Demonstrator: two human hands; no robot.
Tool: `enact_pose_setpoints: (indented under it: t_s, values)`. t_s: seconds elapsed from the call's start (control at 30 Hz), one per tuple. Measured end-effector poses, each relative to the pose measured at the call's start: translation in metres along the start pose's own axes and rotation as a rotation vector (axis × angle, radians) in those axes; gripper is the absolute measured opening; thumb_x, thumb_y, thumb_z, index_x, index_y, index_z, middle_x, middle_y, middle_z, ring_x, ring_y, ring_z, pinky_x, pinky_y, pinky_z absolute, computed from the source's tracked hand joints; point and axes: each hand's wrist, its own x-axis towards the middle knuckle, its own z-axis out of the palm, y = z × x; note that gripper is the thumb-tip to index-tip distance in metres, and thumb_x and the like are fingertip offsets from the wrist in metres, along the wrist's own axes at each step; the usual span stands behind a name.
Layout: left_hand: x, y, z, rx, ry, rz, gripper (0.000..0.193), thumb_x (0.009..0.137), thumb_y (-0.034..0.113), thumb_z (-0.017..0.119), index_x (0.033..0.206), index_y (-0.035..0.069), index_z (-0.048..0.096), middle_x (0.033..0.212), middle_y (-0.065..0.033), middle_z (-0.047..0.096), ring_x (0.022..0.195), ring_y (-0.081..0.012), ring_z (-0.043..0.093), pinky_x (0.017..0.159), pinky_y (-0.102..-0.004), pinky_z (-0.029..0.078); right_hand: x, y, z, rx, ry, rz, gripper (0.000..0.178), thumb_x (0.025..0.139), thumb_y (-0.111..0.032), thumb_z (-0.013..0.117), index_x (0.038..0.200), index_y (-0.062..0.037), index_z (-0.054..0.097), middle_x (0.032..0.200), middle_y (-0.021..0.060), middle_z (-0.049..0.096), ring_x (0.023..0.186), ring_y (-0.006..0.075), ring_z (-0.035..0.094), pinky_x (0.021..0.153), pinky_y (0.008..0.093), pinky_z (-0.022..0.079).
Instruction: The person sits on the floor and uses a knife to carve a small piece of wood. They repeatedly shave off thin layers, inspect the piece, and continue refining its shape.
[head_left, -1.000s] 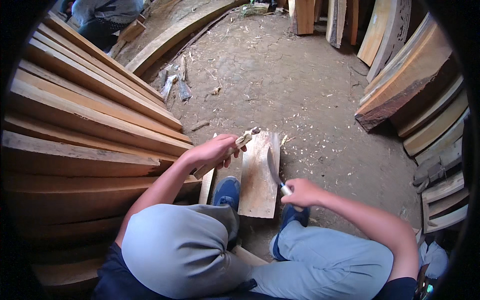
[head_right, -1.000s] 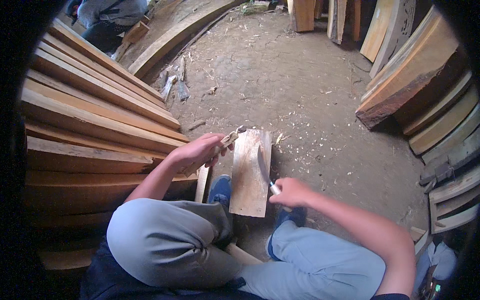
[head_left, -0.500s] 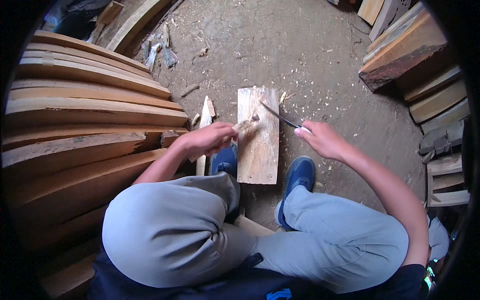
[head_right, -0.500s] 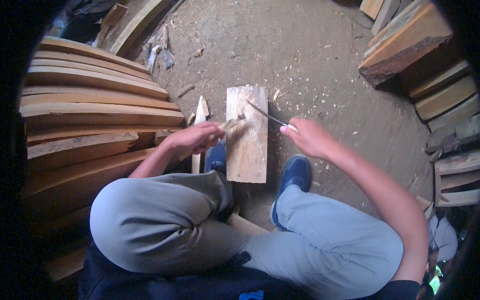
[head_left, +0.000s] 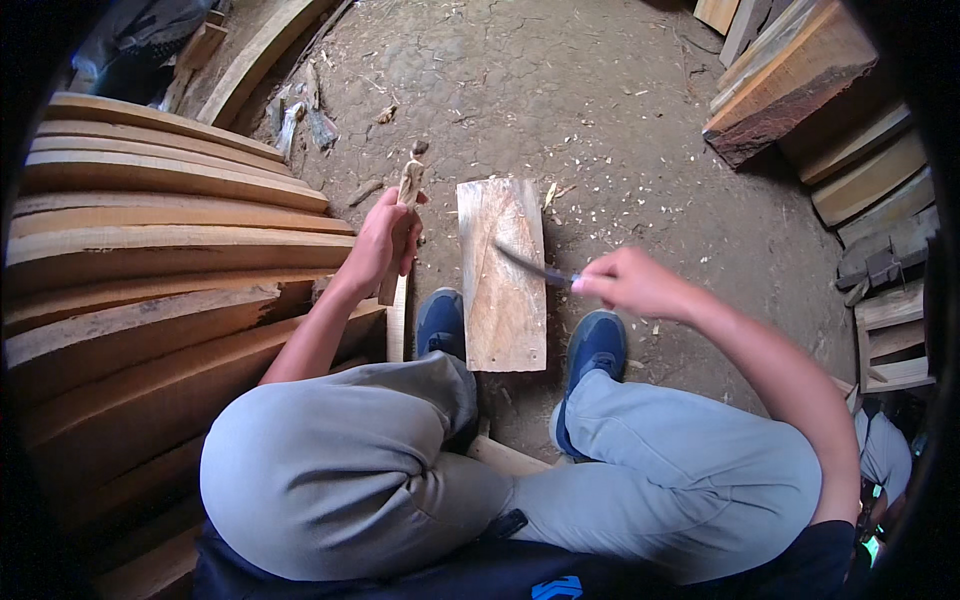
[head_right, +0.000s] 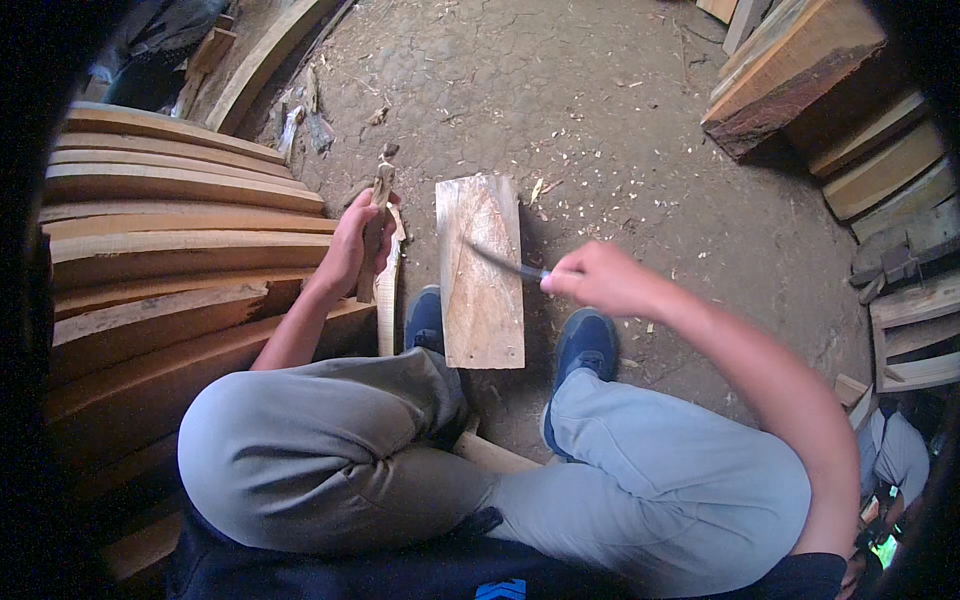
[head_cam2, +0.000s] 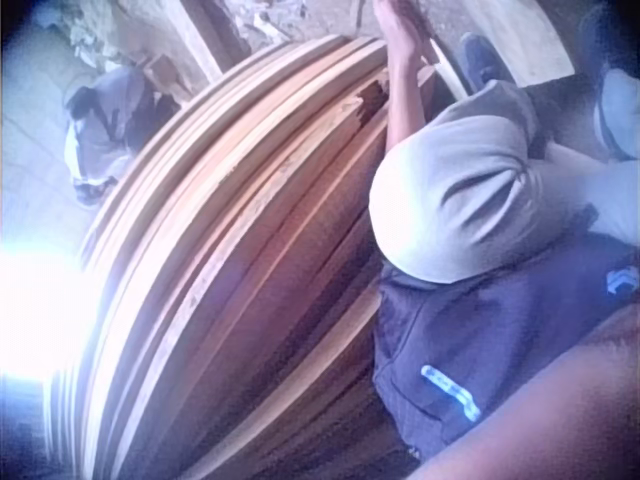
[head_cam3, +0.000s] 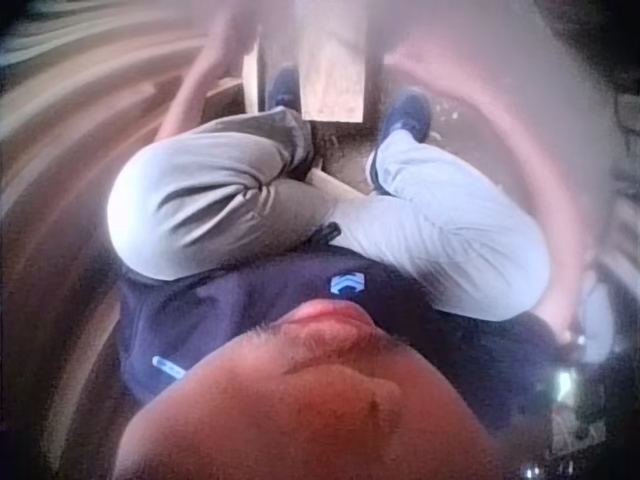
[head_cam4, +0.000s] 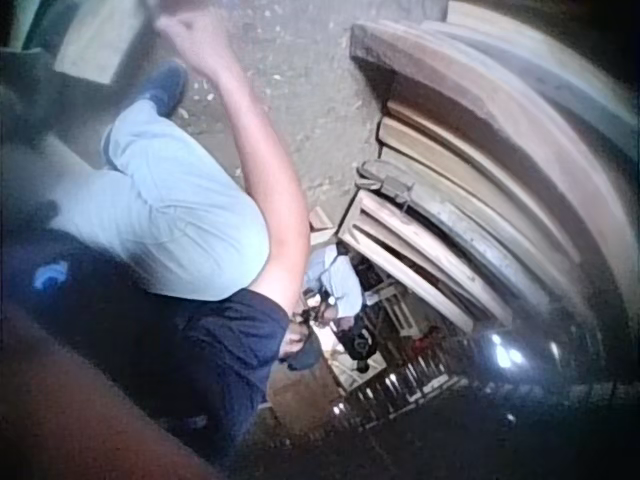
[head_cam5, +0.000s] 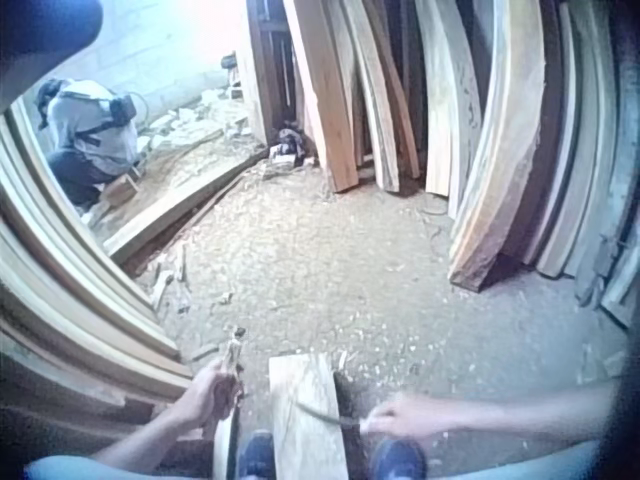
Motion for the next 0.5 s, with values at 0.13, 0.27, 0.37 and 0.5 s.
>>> enact_pose_setpoints:
  t_s: [0.13,0.27,0.37,0.5]
  values:
    - [0.006,-0.007,-0.001,-0.022,0.057,0.059,0.032,0.101,0.027,0.031,0.12,0.008,0.048,0.074,-0.0045,0.049,0.044,-0.0141,0.046,0.04,-0.0287,0.041,0.008,0.007,0.019,0.011,-0.096,-0.067,0.035,0.094,-0.036,0.066,0.091,-0.0013,0.075,0.066,0.0062,0.065,0.06,0.013,0.062,0.059,0.0345,0.049]
    - [0.006,-0.009,0.0,-0.014,0.033,0.075,0.032,0.102,0.028,0.031,0.121,0.008,0.047,0.074,-0.0048,0.05,0.044,-0.0147,0.046,0.039,-0.0292,0.041,0.021,0.026,-0.024,0.172,0.448,0.168,0.034,0.093,-0.036,0.067,0.092,-0.0027,0.073,0.068,0.0055,0.068,0.061,0.0124,0.063,0.057,0.0341,0.048]
    - [0.004,-0.005,0.001,-0.01,0.032,0.062,0.033,0.103,0.029,0.032,0.123,0.009,0.047,0.075,-0.0052,0.05,0.044,-0.015,0.046,0.039,-0.0295,0.041,0.015,0.025,-0.039,0.116,0.415,0.067,0.035,0.092,-0.037,0.069,0.093,-0.0023,0.073,0.069,0.0042,0.068,0.061,0.0115,0.063,0.056,0.033,0.048]
    - [0.001,-0.005,0.001,-0.01,0.07,0.049,0.034,0.103,0.03,0.034,0.127,0.01,0.047,0.077,-0.0056,0.051,0.043,-0.0151,0.047,0.038,-0.0301,0.041,-0.005,-0.002,-0.009,0.105,-0.105,0.021,0.03,0.095,-0.034,0.066,0.093,-0.0046,0.072,0.07,0.0014,0.066,0.06,0.0082,0.061,0.051,0.0266,0.045]
